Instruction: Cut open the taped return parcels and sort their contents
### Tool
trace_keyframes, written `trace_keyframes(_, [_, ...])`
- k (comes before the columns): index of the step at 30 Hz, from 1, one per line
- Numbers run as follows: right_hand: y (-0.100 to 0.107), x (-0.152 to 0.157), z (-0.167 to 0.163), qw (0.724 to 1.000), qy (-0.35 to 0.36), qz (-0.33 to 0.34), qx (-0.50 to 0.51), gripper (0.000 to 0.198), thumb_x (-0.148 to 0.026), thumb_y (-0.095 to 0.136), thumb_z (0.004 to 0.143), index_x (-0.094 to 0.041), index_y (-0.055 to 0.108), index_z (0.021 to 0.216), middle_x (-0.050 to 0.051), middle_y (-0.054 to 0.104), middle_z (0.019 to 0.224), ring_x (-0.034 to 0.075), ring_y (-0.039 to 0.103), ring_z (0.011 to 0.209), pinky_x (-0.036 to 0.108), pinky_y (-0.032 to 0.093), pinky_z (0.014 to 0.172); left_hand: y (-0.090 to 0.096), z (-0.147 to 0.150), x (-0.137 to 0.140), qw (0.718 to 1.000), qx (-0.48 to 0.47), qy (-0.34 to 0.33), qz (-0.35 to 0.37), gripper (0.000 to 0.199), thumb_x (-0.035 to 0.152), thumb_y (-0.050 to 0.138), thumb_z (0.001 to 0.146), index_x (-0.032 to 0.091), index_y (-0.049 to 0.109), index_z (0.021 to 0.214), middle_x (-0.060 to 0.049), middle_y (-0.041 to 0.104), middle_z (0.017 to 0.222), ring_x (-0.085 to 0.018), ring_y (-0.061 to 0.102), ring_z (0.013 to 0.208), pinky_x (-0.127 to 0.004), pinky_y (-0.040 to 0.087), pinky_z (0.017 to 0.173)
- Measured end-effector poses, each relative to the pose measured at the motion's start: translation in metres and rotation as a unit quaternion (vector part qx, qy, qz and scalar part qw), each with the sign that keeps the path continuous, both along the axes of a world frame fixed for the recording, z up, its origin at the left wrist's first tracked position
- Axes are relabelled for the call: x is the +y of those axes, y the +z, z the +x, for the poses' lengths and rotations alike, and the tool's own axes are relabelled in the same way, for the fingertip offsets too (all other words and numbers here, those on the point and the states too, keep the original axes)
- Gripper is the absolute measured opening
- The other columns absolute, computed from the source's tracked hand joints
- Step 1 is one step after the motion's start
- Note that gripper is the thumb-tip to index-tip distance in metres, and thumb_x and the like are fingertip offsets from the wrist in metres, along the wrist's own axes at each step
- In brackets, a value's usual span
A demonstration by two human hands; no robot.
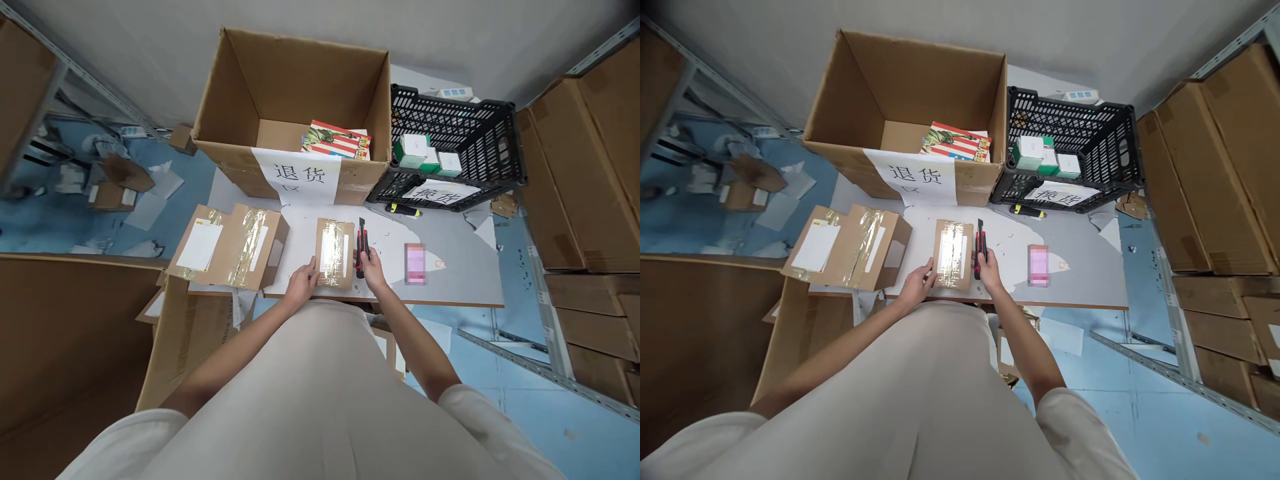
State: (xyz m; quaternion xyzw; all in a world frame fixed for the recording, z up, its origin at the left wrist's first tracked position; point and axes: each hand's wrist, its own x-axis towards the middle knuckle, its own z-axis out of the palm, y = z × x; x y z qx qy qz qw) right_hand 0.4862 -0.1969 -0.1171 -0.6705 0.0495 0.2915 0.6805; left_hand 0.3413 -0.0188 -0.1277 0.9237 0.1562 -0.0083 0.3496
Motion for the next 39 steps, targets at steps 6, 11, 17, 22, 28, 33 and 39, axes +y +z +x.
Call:
trace_keyframes(6, [0.004, -0.017, -0.017, 0.999, -0.016, -0.039, 0.001, 0.050, -0.057, 0.058, 0.076, -0.023, 0.047, 0.110, 0.009, 0.062, 0.116, 0.017, 0.063, 0.094, 0.028, 0.054, 0.067, 0.004, 0.022, 0.009, 0.999, -0.033, 0.025, 0.003, 0.063, 0.032, 0.049, 0.087, 0.012, 0.034, 0.145, -0.016, 0.059, 0.121, -0.026, 0.060, 0.106, -0.040, 0.052, 0.089])
trace_keyframes(11, [0.006, -0.038, -0.073, 0.995, -0.027, -0.037, 0.094, 0.051, -0.064, 0.060, 0.074, -0.026, 0.046, 0.106, 0.007, 0.062, 0.115, 0.016, 0.065, 0.078, 0.025, 0.049, 0.050, 0.012, 0.109, 0.055, 0.995, -0.061, -0.068, 0.028, 0.067, 0.033, 0.051, 0.083, 0.011, 0.034, 0.144, -0.017, 0.038, 0.148, -0.033, 0.034, 0.138, -0.049, 0.033, 0.112])
trace_keyframes(17, [0.007, -0.040, -0.083, 0.987, -0.096, 0.018, 0.124, 0.055, -0.066, 0.062, 0.071, -0.027, 0.045, 0.104, 0.008, 0.065, 0.109, 0.020, 0.067, 0.077, 0.033, 0.054, 0.058, 0.016, 0.136, 0.074, 0.997, 0.028, -0.065, 0.026, 0.052, 0.031, 0.058, 0.075, 0.011, 0.056, 0.123, -0.014, 0.062, 0.121, -0.029, 0.058, 0.114, -0.040, 0.044, 0.102])
trace_keyframes(22, [0.003, -0.033, -0.028, 0.988, -0.152, 0.016, 0.028, 0.046, -0.059, 0.056, 0.078, -0.027, 0.043, 0.106, 0.005, 0.061, 0.116, 0.016, 0.065, 0.089, 0.034, 0.055, 0.075, 0.028, 0.067, 0.053, 0.984, 0.137, 0.097, 0.059, 0.055, 0.054, 0.062, 0.073, 0.014, 0.056, 0.110, -0.015, 0.068, 0.098, -0.034, 0.065, 0.096, -0.043, 0.051, 0.081])
trace_keyframes(28, [-0.005, -0.025, 0.019, 0.994, -0.103, -0.007, -0.037, 0.043, -0.057, 0.055, 0.080, -0.025, 0.046, 0.109, 0.007, 0.061, 0.116, 0.016, 0.064, 0.092, 0.032, 0.054, 0.077, 0.021, 0.026, 0.023, 0.985, 0.028, 0.149, 0.080, 0.085, 0.055, 0.059, 0.075, 0.009, 0.030, 0.139, -0.025, 0.056, 0.126, -0.039, 0.053, 0.119, -0.051, 0.045, 0.092])
trace_keyframes(33, [0.006, -0.060, 0.004, 0.994, 0.005, -0.100, -0.049, 0.063, -0.057, 0.057, 0.080, -0.022, 0.044, 0.130, 0.004, 0.064, 0.098, 0.008, 0.056, 0.055, 0.025, 0.050, 0.052, 0.018, 0.048, 0.031, 0.983, -0.028, -0.112, 0.146, 0.081, 0.043, 0.057, 0.077, 0.014, 0.027, 0.147, -0.020, 0.020, 0.156, -0.039, 0.013, 0.145, -0.057, 0.017, 0.113])
trace_keyframes(39, [0.011, -0.089, -0.024, 0.991, 0.065, -0.118, -0.016, 0.078, -0.060, 0.056, 0.081, -0.027, 0.032, 0.147, 0.001, 0.062, 0.088, 0.006, 0.049, 0.045, 0.023, 0.043, 0.039, 0.022, 0.060, 0.033, 0.976, 0.024, -0.133, 0.171, 0.111, 0.070, 0.068, 0.060, 0.012, 0.030, 0.146, -0.021, 0.025, 0.153, -0.041, 0.016, 0.143, -0.054, 0.021, 0.113])
